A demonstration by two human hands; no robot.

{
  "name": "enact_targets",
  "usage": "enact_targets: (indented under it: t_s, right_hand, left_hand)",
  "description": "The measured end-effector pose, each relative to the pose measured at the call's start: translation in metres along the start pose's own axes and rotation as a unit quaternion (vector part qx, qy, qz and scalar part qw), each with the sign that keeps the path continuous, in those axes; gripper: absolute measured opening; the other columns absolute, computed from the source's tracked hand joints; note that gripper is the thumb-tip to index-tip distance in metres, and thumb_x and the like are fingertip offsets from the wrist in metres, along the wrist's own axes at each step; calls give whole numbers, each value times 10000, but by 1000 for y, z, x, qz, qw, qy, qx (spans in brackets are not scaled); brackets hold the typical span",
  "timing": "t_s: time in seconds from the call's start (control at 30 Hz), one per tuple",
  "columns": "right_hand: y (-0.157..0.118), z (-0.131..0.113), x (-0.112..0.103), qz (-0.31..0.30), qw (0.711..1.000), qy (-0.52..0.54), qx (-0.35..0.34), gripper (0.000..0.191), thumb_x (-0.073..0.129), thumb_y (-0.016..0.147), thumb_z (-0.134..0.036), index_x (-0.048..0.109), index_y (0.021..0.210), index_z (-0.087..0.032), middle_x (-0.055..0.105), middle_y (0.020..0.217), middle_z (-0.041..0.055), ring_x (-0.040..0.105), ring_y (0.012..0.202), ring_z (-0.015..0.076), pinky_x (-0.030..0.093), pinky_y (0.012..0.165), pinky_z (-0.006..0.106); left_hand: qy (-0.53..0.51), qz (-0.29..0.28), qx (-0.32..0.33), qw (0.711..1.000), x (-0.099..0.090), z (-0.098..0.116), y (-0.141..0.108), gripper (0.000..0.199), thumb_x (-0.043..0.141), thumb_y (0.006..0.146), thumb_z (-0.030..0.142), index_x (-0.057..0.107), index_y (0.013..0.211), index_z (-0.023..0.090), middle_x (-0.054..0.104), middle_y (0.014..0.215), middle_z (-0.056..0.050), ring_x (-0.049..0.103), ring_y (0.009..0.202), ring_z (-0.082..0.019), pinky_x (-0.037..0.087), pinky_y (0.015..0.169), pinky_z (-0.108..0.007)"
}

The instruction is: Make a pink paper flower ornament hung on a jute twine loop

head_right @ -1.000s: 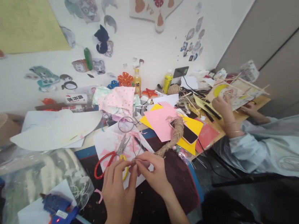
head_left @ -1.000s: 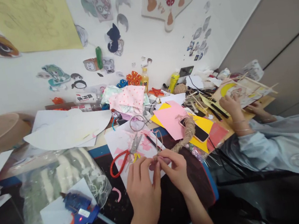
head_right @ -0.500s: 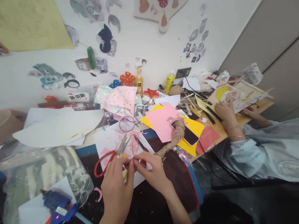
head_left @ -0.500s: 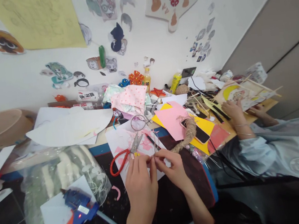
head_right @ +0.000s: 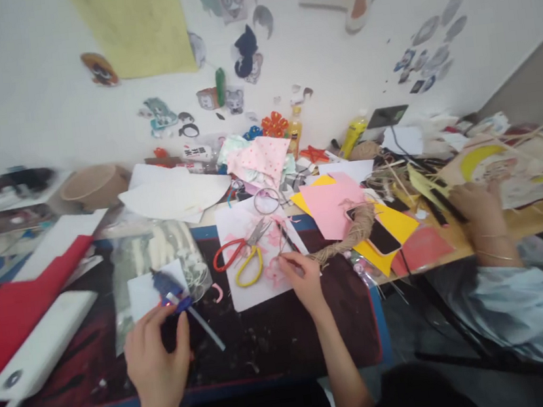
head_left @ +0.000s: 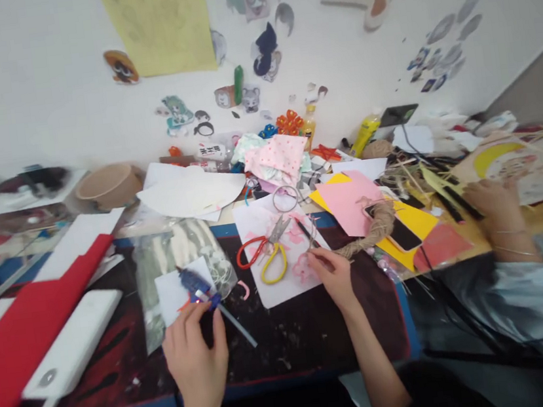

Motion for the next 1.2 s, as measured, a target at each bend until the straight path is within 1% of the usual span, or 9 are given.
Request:
enact_targets:
  t_s: [0.07, 0.13, 0.27, 0.5, 0.63, 0.73, 0.97, 1.07, 1.2]
  right_hand:
    - [-2, 2, 1, -4, 1000, 1, 8, 182, 715, 855, -356, 777, 898, -190, 783, 867, 58, 697, 779, 188, 547, 766, 316]
    - [-2, 4, 3, -12, 1000, 3, 14, 198, 721, 847, -367, 776, 907, -186, 786, 876, 65, 700, 789, 195, 547, 768, 324]
    - [0, 4, 10, -35, 999, -2, 19, 229, 720, 838, -392, 779, 910, -183, 792, 894, 72, 714, 813, 213, 554, 783, 344]
    - [0, 1, 12, -46, 999, -20, 21, 286, 702, 835, -428, 781, 912, -165, 791, 877, 86, 702, 788, 224, 561, 761, 361]
    - [0, 2, 13, -53, 998, -22, 25, 296, 701, 840, -436, 781, 922, -163, 787, 876, 83, 692, 773, 214, 545, 743, 346]
    - [0, 6, 14, -57, 998, -26, 29, 297, 708, 839, -434, 782, 925, -160, 780, 862, 78, 672, 748, 203, 524, 728, 337]
    - [0, 11, 15, -66, 997, -29, 34, 305, 693, 857, -445, 782, 927, -162, 778, 884, 82, 683, 796, 217, 522, 768, 350]
    - [0, 11, 15, -67, 997, -35, 35, 314, 688, 860, -453, 784, 932, -163, 780, 883, 85, 684, 786, 221, 525, 757, 353]
    - [0, 11, 16, -71, 996, -45, 34, 317, 696, 852, -460, 789, 935, -169, 784, 881, 83, 676, 768, 219, 519, 743, 352]
  left_hand:
    - [79, -18, -45, 996, -8, -31, -12, 318, 654, 932, 350, 607, 1151, 124, 681, 1151, -163, 622, 1052, -311, 460, 870, -398]
    - [136, -61, -72, 986, -8, -50, -21, 401, 631, 938, 424, 597, 1203, 124, 674, 1191, -157, 603, 1059, -325, 443, 850, -399]
    - [162, -140, -66, 975, 5, -60, -31, 348, 553, 984, 398, 600, 1219, 145, 689, 1188, -128, 597, 1046, -306, 407, 847, -389]
    - [117, -125, -7, 985, 10, -58, -31, 256, 524, 1004, 336, 631, 1133, 143, 721, 1054, -123, 614, 978, -290, 433, 824, -373]
    - [104, -86, 6, 991, -2, -65, -26, 259, 551, 994, 314, 618, 1167, 134, 720, 1081, -124, 617, 1001, -283, 438, 891, -376]
    - [108, -68, -7, 992, -8, -76, -12, 280, 552, 993, 337, 625, 1164, 128, 717, 1066, -132, 610, 1021, -292, 432, 897, -381]
    - [121, -87, -27, 989, 21, -95, 31, 334, 495, 1009, 404, 646, 1145, 139, 710, 1082, -132, 583, 1044, -303, 392, 873, -384]
    - [128, -100, -36, 986, 34, -97, 32, 332, 486, 1005, 404, 662, 1122, 147, 719, 1022, -132, 582, 983, -314, 372, 823, -393]
    - [138, -108, -53, 983, 36, -97, 23, 348, 474, 1009, 403, 658, 1154, 146, 723, 1056, -134, 577, 977, -316, 355, 810, -393]
Point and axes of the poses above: each hand's wrist, its own y-axis towards the middle knuckle, its own x-axis out of the palm, z = x × y, the point moved 10 cm from there along y, towards the middle knuckle
